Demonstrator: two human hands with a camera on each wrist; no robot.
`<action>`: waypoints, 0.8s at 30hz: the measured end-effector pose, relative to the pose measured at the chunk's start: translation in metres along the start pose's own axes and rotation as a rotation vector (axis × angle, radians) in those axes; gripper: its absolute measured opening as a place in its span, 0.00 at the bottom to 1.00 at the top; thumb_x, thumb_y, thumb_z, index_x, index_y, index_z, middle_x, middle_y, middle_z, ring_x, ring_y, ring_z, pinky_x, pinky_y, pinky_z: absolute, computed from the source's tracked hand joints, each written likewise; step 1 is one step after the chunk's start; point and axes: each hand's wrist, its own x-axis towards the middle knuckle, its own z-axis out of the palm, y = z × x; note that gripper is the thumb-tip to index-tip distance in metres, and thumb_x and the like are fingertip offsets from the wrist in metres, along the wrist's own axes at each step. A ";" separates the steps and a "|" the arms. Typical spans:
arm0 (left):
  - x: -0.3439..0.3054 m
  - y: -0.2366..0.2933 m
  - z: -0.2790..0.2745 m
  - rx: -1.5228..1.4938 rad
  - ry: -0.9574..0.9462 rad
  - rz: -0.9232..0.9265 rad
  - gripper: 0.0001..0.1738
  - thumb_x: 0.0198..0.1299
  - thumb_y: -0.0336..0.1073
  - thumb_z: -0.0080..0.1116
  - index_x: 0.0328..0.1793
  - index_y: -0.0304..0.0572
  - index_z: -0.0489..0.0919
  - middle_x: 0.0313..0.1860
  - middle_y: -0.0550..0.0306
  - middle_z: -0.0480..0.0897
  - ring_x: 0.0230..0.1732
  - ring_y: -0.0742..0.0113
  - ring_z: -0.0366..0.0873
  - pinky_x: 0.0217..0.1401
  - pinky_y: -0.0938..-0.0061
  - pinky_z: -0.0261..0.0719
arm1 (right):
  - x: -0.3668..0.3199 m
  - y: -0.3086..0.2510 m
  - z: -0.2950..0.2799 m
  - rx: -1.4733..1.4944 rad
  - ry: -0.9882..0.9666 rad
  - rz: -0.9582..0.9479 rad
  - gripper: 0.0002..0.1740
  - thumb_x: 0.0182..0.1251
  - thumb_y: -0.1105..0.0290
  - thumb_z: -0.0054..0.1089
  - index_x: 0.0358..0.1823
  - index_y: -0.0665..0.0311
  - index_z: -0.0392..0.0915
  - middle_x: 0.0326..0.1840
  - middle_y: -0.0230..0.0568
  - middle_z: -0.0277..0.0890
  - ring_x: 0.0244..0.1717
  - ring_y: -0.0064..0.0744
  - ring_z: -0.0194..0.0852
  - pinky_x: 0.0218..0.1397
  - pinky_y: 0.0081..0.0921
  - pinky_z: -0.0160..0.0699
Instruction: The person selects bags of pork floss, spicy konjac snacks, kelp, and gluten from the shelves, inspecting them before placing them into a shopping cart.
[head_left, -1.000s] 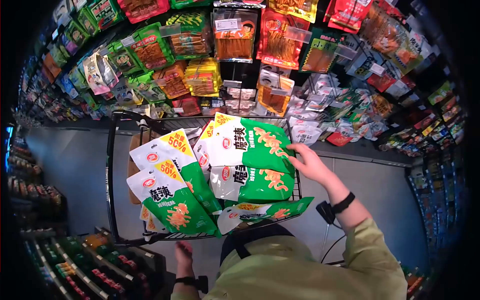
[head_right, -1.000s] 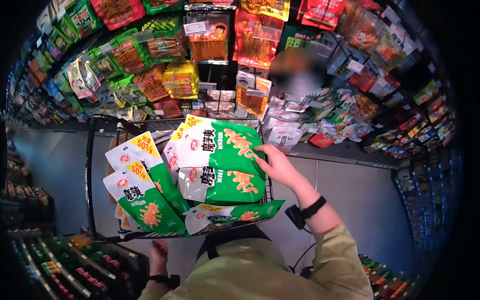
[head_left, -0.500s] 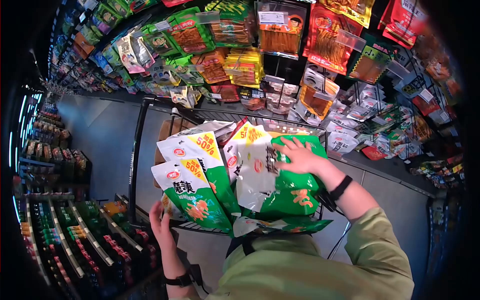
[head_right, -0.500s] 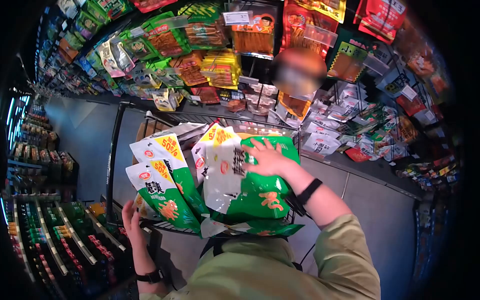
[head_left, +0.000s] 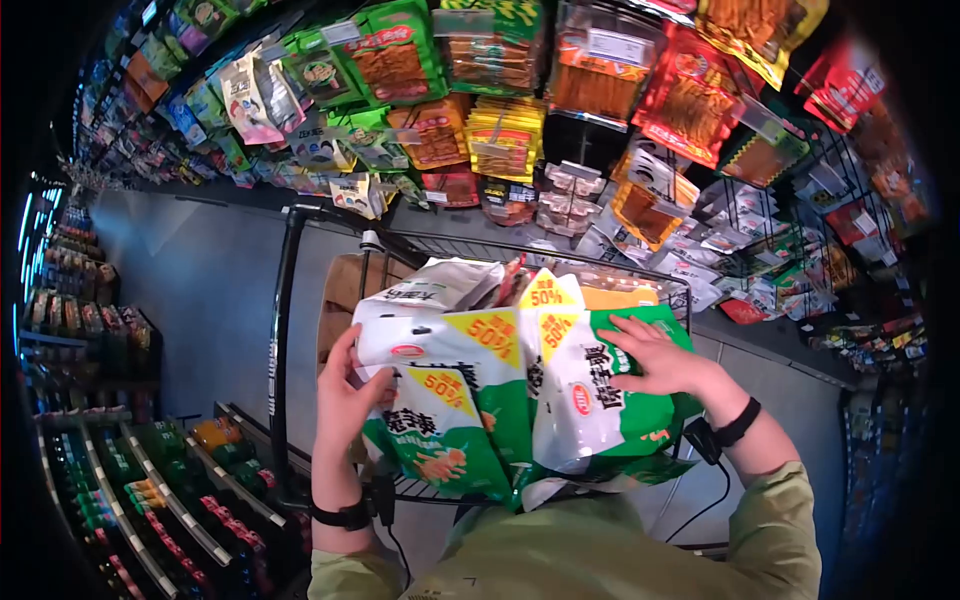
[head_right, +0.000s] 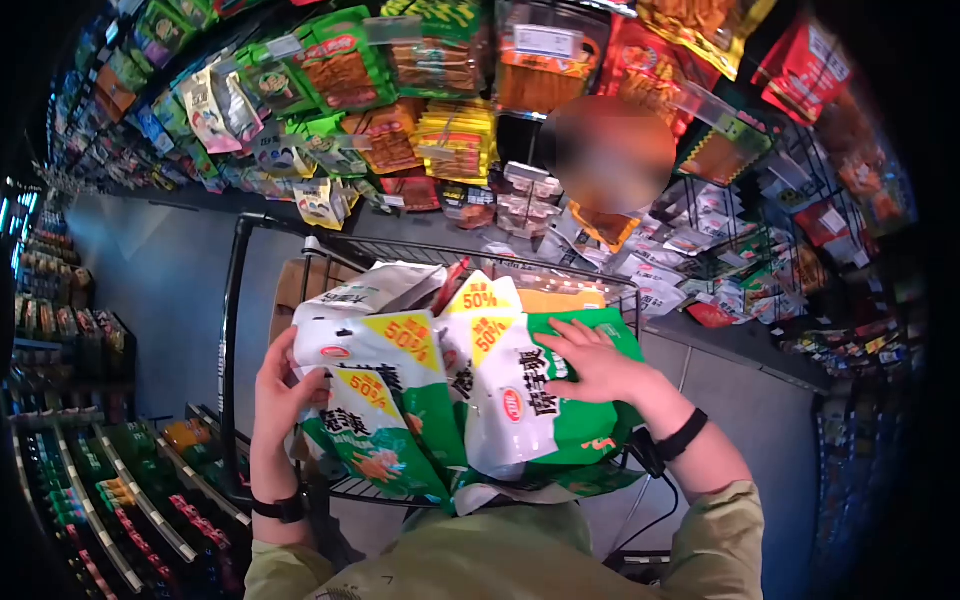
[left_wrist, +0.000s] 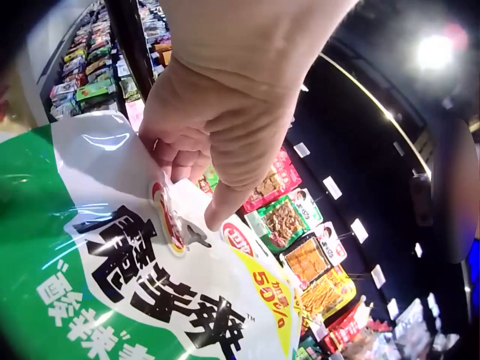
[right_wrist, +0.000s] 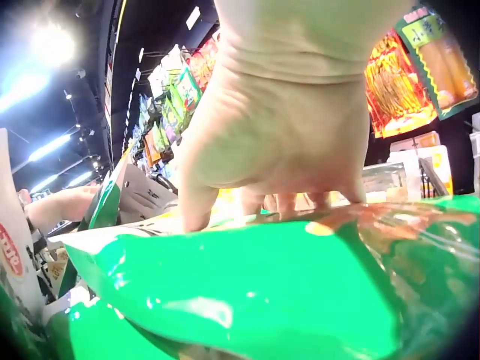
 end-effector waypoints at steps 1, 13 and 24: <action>-0.005 0.010 0.001 -0.101 -0.007 -0.138 0.39 0.48 0.25 0.67 0.68 0.36 0.63 0.52 0.51 0.77 0.48 0.67 0.77 0.51 0.71 0.77 | 0.001 -0.003 -0.005 0.014 0.004 -0.008 0.43 0.57 0.47 0.60 0.72 0.51 0.53 0.76 0.53 0.41 0.76 0.57 0.37 0.74 0.51 0.39; -0.039 0.013 -0.011 0.115 -0.357 0.417 0.14 0.51 0.30 0.62 0.46 0.46 0.82 0.24 0.61 0.75 0.31 0.60 0.73 0.62 0.60 0.63 | 0.045 -0.146 -0.104 -0.025 0.046 -0.108 0.33 0.61 0.64 0.59 0.65 0.70 0.60 0.66 0.56 0.61 0.64 0.52 0.63 0.67 0.37 0.61; -0.038 -0.004 -0.002 0.329 -0.228 0.419 0.23 0.48 0.32 0.65 0.55 0.49 0.79 0.33 0.65 0.77 0.44 0.65 0.71 0.65 0.57 0.60 | 0.184 -0.247 -0.034 -0.448 -0.124 -0.290 0.61 0.43 0.52 0.70 0.73 0.66 0.40 0.73 0.62 0.46 0.71 0.67 0.46 0.72 0.44 0.54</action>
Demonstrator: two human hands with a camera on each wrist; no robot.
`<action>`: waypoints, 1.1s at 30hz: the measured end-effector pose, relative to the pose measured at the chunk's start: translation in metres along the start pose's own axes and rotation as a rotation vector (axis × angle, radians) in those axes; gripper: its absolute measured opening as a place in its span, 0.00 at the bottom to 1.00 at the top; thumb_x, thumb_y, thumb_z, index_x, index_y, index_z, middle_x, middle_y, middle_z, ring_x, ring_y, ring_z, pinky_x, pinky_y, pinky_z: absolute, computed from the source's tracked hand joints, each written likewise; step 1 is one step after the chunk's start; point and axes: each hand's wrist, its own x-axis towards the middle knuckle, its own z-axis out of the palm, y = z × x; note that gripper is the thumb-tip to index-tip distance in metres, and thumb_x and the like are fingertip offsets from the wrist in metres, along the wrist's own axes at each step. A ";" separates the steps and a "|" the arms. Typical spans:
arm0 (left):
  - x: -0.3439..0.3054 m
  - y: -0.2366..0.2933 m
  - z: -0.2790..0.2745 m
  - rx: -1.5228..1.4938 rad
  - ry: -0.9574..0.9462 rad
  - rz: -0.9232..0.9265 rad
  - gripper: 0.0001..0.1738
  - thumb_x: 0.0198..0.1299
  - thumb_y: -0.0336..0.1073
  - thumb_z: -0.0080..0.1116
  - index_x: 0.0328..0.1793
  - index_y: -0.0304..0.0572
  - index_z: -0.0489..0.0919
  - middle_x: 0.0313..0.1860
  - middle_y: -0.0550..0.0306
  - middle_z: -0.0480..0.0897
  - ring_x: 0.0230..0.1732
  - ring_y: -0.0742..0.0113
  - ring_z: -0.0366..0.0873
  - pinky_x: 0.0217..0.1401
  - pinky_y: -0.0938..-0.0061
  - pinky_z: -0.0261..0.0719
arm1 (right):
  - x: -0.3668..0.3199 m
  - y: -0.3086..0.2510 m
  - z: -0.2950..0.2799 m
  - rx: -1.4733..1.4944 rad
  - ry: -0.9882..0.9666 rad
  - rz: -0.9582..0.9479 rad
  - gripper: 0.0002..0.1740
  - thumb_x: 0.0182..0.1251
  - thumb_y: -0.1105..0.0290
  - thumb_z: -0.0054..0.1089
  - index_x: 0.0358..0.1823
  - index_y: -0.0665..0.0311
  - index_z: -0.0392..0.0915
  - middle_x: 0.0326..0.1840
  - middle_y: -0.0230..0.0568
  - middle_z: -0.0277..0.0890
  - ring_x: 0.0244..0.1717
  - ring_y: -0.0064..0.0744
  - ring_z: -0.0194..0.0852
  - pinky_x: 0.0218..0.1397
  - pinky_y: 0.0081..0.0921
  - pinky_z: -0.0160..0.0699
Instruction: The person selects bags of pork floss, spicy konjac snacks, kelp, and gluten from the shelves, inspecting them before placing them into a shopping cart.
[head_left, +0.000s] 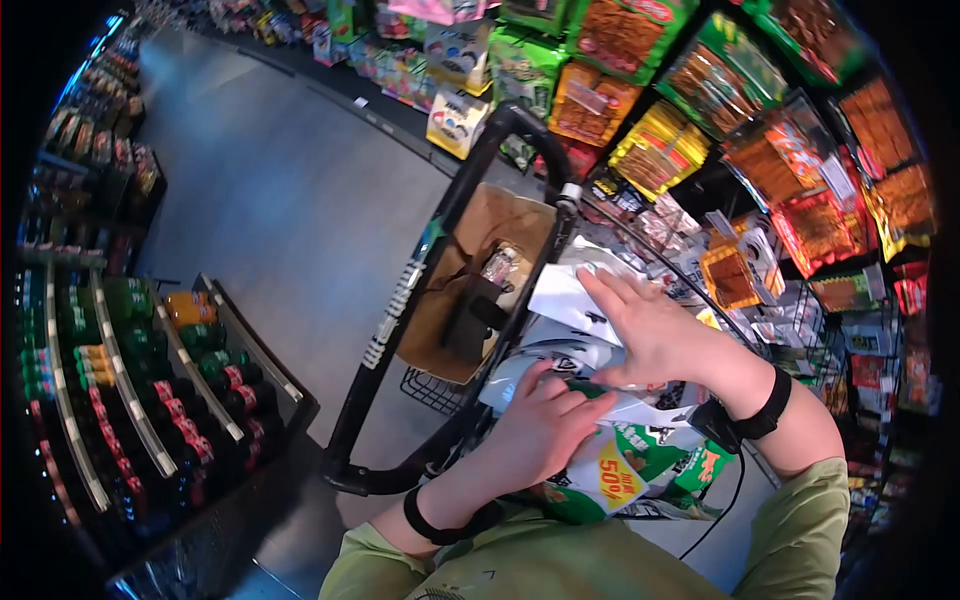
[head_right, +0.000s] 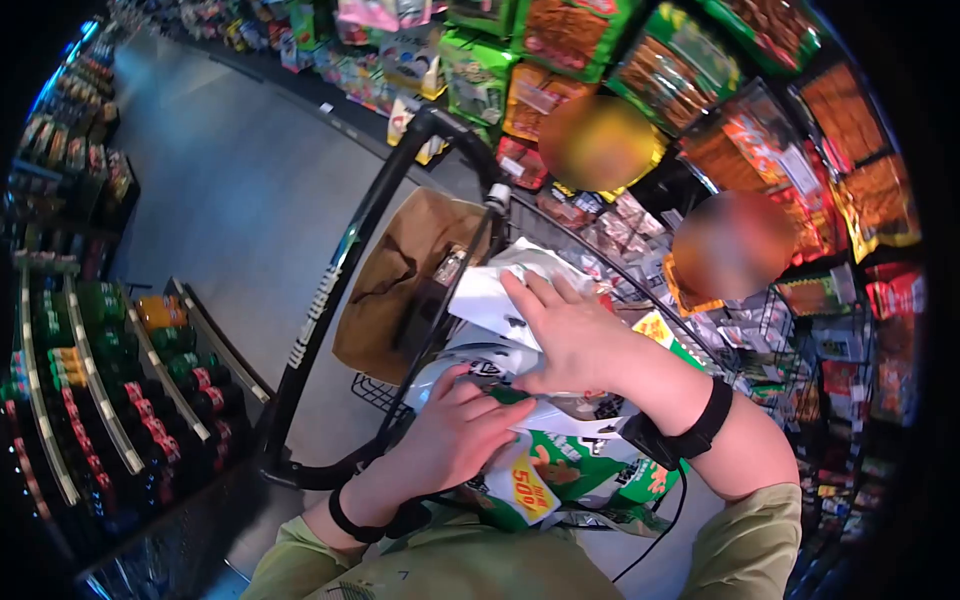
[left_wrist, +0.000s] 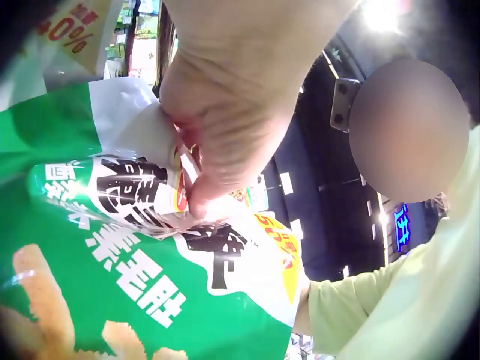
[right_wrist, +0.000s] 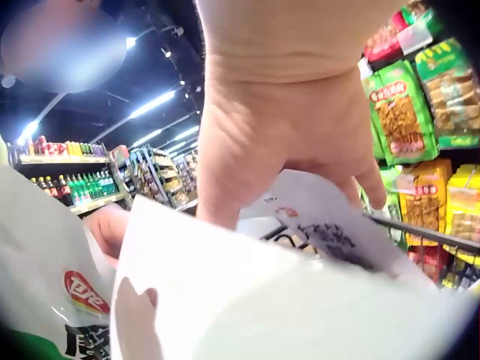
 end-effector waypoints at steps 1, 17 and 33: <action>-0.001 -0.002 -0.001 -0.012 0.048 0.020 0.24 0.48 0.32 0.65 0.55 0.50 0.79 0.34 0.66 0.77 0.44 0.65 0.71 0.66 0.56 0.59 | 0.004 -0.004 0.005 0.028 -0.062 0.037 0.60 0.43 0.57 0.71 0.73 0.66 0.41 0.73 0.62 0.46 0.71 0.64 0.47 0.71 0.43 0.56; -0.039 -0.031 -0.006 0.008 0.135 -0.297 0.34 0.52 0.47 0.64 0.62 0.38 0.69 0.68 0.45 0.63 0.71 0.38 0.53 0.68 0.47 0.57 | -0.004 0.014 0.018 0.146 -0.099 -0.110 0.35 0.38 0.85 0.59 0.56 0.56 0.76 0.60 0.53 0.70 0.50 0.51 0.77 0.52 0.36 0.78; -0.031 -0.010 -0.007 -0.078 -0.130 -0.133 0.18 0.55 0.43 0.62 0.47 0.42 0.75 0.49 0.56 0.79 0.52 0.57 0.77 0.62 0.56 0.68 | -0.091 0.049 -0.035 0.630 0.022 0.161 0.37 0.37 0.94 0.38 0.51 0.65 0.79 0.55 0.47 0.77 0.61 0.40 0.72 0.67 0.30 0.64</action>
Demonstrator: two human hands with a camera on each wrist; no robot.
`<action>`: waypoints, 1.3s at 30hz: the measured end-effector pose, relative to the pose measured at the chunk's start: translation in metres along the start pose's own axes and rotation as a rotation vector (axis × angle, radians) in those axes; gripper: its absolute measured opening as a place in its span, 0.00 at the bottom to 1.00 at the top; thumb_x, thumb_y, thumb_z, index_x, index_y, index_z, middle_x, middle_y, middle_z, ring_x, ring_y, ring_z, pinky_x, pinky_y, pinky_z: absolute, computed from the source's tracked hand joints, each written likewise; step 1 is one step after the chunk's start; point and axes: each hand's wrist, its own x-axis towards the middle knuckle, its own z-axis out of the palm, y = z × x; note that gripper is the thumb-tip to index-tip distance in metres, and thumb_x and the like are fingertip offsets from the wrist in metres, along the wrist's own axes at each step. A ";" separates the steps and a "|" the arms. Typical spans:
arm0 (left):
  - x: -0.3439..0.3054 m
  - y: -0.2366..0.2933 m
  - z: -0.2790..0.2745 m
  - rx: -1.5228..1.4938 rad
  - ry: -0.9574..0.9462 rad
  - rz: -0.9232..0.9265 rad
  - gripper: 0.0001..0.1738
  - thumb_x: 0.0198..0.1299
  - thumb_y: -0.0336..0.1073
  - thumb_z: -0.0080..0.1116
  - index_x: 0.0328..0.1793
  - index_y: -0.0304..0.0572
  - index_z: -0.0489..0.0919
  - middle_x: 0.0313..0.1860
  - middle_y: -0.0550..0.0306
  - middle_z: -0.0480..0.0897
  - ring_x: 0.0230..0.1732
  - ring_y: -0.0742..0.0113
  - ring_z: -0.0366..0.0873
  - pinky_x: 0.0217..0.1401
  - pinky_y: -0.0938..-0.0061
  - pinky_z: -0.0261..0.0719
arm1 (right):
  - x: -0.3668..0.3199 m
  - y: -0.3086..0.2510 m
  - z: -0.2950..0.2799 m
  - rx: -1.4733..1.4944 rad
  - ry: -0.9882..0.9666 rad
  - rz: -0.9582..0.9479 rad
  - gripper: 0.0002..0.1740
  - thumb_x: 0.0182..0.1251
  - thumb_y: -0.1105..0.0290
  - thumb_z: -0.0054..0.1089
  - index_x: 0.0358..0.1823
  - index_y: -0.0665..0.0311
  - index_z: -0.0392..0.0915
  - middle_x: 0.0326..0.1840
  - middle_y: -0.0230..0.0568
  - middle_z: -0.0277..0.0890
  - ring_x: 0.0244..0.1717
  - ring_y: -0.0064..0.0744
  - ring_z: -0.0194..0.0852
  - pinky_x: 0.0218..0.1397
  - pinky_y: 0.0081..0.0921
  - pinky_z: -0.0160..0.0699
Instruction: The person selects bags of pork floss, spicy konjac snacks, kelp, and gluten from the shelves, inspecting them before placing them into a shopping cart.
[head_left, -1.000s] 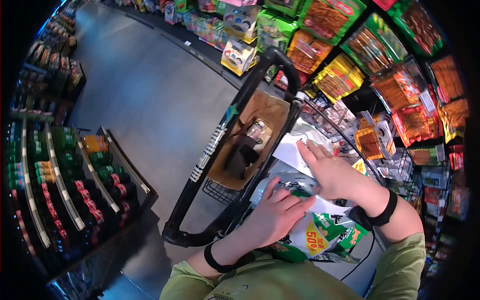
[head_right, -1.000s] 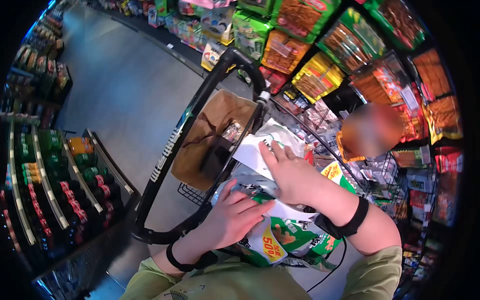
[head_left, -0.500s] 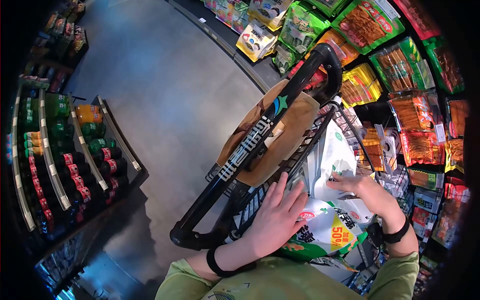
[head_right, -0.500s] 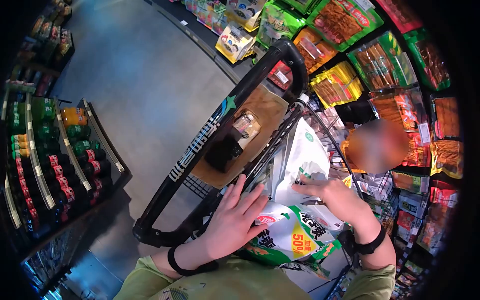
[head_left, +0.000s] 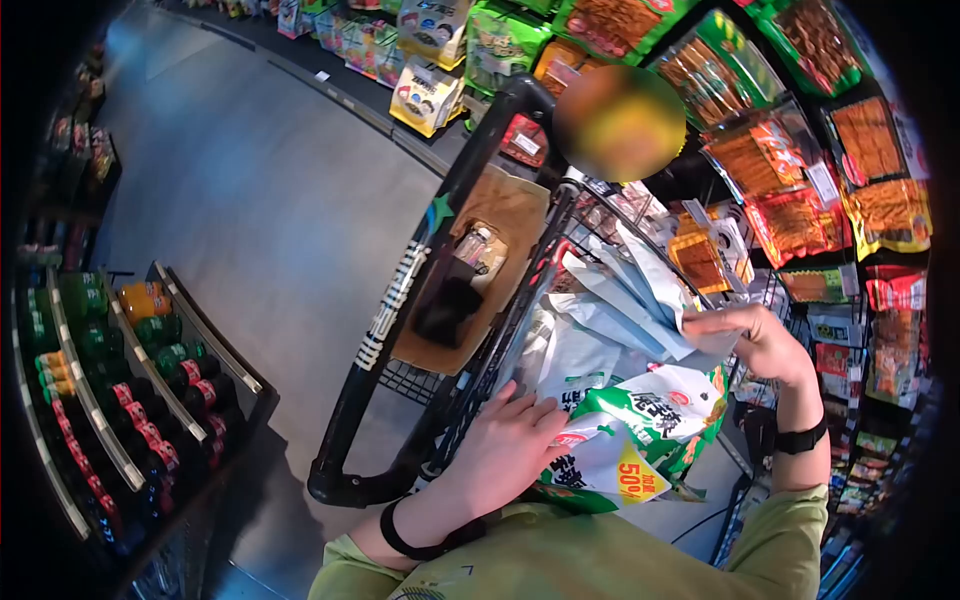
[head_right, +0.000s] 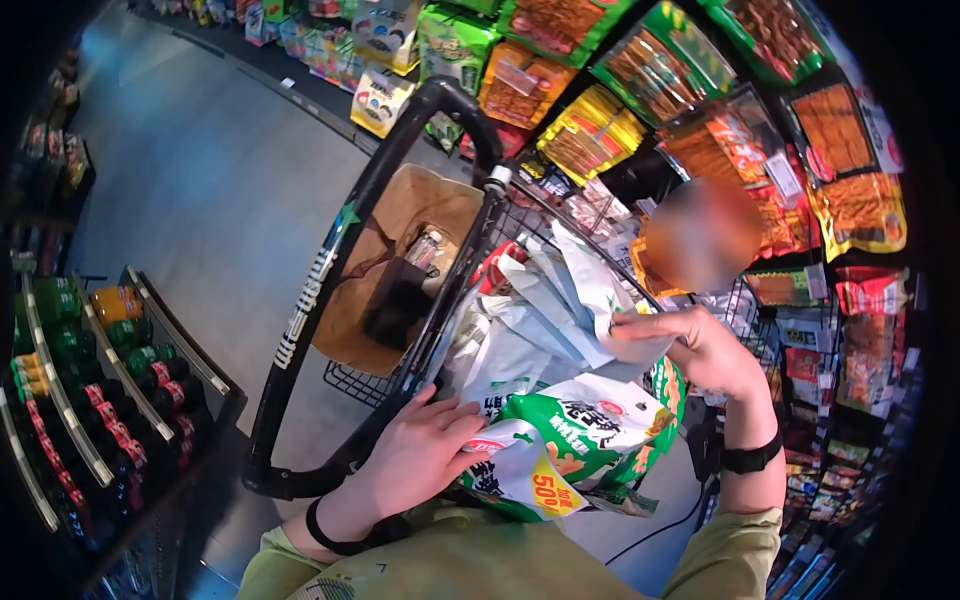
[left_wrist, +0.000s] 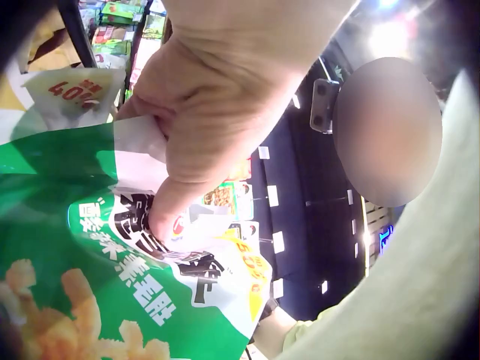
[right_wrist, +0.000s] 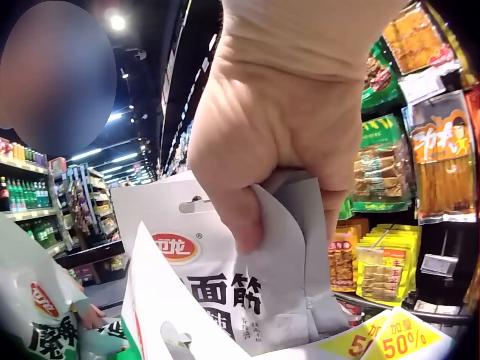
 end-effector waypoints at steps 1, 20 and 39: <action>0.001 0.002 -0.001 -0.044 -0.032 -0.005 0.17 0.55 0.42 0.62 0.46 0.41 0.75 0.49 0.55 0.79 0.50 0.56 0.77 0.60 0.55 0.69 | -0.003 0.002 -0.001 0.034 0.030 0.000 0.35 0.38 0.95 0.39 0.51 0.67 0.78 0.55 0.47 0.77 0.61 0.40 0.72 0.67 0.30 0.64; 0.015 0.021 0.008 -0.027 0.049 -0.028 0.27 0.46 0.38 0.71 0.51 0.34 0.75 0.45 0.46 0.80 0.44 0.47 0.77 0.50 0.58 0.73 | 0.066 0.032 0.038 -0.119 -0.147 -0.445 0.29 0.64 0.63 0.55 0.65 0.66 0.64 0.64 0.55 0.67 0.64 0.46 0.66 0.65 0.32 0.64; 0.012 0.052 0.024 0.482 0.399 0.007 0.44 0.48 0.39 0.68 0.72 0.39 0.59 0.74 0.35 0.49 0.75 0.33 0.42 0.72 0.46 0.44 | -0.347 0.182 0.214 0.454 1.067 0.663 0.12 0.65 0.75 0.47 0.46 0.72 0.75 0.40 0.41 0.78 0.46 0.29 0.74 0.55 0.27 0.71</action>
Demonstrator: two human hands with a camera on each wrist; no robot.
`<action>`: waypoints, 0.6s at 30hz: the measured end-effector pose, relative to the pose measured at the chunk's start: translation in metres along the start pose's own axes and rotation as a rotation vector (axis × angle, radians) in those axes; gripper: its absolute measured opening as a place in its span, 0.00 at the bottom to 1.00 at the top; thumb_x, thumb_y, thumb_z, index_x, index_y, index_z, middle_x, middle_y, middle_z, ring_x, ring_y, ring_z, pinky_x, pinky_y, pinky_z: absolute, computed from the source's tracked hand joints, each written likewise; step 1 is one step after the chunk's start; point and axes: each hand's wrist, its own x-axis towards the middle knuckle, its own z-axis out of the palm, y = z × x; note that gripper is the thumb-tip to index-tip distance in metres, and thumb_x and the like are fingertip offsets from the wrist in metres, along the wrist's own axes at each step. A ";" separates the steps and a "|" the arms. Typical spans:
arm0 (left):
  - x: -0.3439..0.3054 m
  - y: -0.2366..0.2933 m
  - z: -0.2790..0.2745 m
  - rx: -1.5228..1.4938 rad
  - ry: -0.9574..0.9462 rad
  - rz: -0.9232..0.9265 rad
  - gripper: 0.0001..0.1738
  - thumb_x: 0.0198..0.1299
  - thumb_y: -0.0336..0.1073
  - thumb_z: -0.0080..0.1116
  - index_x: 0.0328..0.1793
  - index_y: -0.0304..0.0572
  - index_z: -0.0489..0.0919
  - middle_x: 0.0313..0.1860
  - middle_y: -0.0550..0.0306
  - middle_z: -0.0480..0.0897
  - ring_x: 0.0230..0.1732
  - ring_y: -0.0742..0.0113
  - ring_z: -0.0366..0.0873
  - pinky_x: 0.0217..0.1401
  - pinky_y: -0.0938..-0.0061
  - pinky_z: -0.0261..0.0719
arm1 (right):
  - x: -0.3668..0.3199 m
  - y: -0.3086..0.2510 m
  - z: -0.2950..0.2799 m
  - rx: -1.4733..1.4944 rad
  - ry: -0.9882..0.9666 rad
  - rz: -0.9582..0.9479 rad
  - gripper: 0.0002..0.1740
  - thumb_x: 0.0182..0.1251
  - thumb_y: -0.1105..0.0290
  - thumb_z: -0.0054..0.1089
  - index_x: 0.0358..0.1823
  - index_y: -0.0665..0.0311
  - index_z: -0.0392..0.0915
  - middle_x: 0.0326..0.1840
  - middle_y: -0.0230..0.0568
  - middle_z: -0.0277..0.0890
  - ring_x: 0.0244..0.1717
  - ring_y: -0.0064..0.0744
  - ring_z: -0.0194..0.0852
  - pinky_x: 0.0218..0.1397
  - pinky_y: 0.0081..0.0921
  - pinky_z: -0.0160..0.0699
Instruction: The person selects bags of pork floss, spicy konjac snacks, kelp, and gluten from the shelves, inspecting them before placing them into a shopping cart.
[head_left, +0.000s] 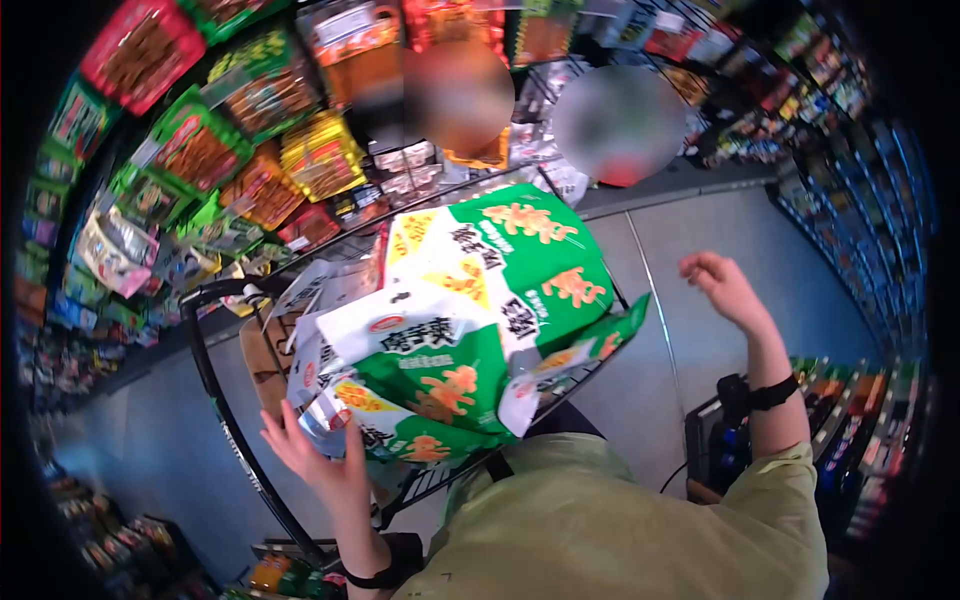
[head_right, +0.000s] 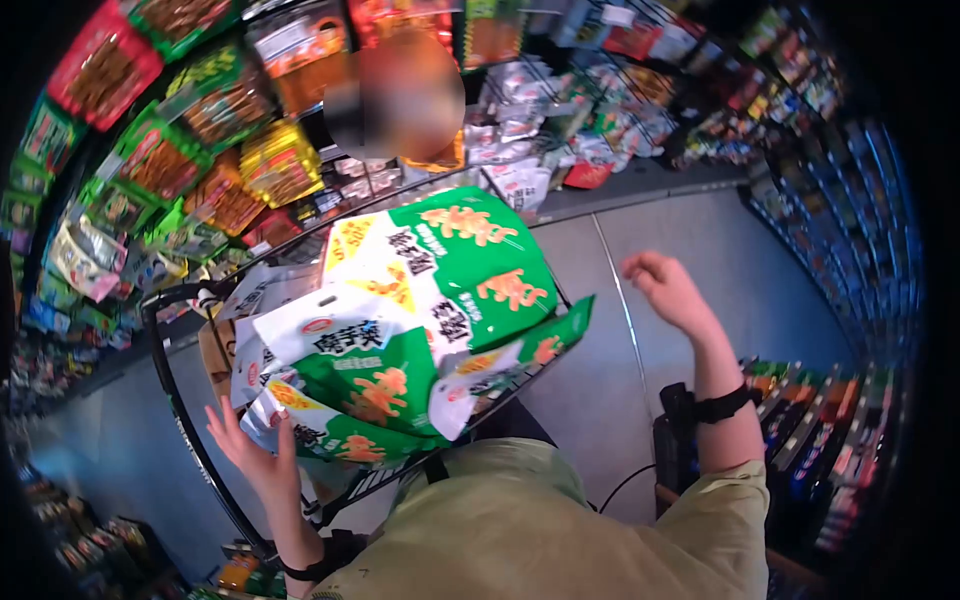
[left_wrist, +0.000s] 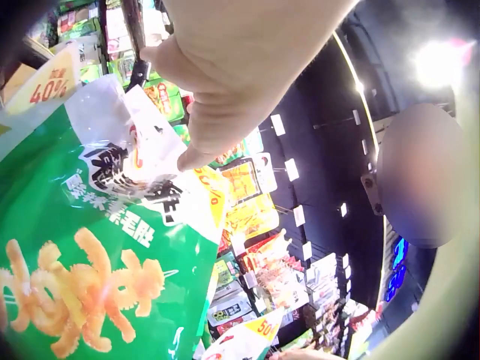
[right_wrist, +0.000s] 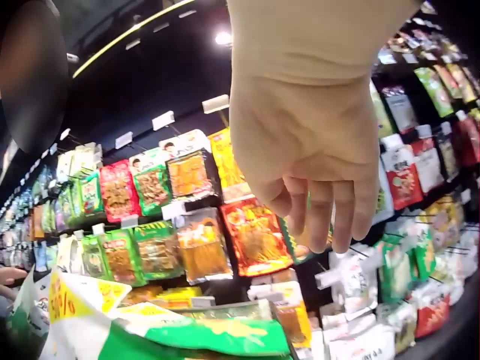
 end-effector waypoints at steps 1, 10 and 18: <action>-0.002 0.014 -0.005 0.005 -0.007 0.026 0.44 0.48 0.39 0.68 0.72 0.39 0.59 0.74 0.35 0.49 0.75 0.33 0.42 0.72 0.46 0.44 | -0.012 0.024 0.010 0.079 -0.010 0.070 0.12 0.63 0.76 0.46 0.44 0.72 0.76 0.37 0.41 0.79 0.44 0.30 0.75 0.53 0.28 0.72; -0.055 0.189 0.020 -0.586 -0.507 0.838 0.11 0.44 0.23 0.61 0.37 0.37 0.78 0.35 0.52 0.81 0.37 0.55 0.79 0.44 0.65 0.77 | -0.028 0.100 0.119 0.145 0.234 -0.202 0.24 0.57 0.67 0.61 0.54 0.67 0.70 0.44 0.50 0.71 0.44 0.41 0.72 0.47 0.33 0.72; -0.069 0.263 0.180 0.064 -0.903 1.373 0.09 0.41 0.23 0.52 0.32 0.39 0.76 0.40 0.50 0.78 0.49 0.53 0.74 0.57 0.64 0.70 | -0.001 0.124 0.121 0.580 0.120 -0.312 0.18 0.61 0.74 0.53 0.53 0.69 0.72 0.34 0.42 0.75 0.33 0.30 0.73 0.39 0.26 0.74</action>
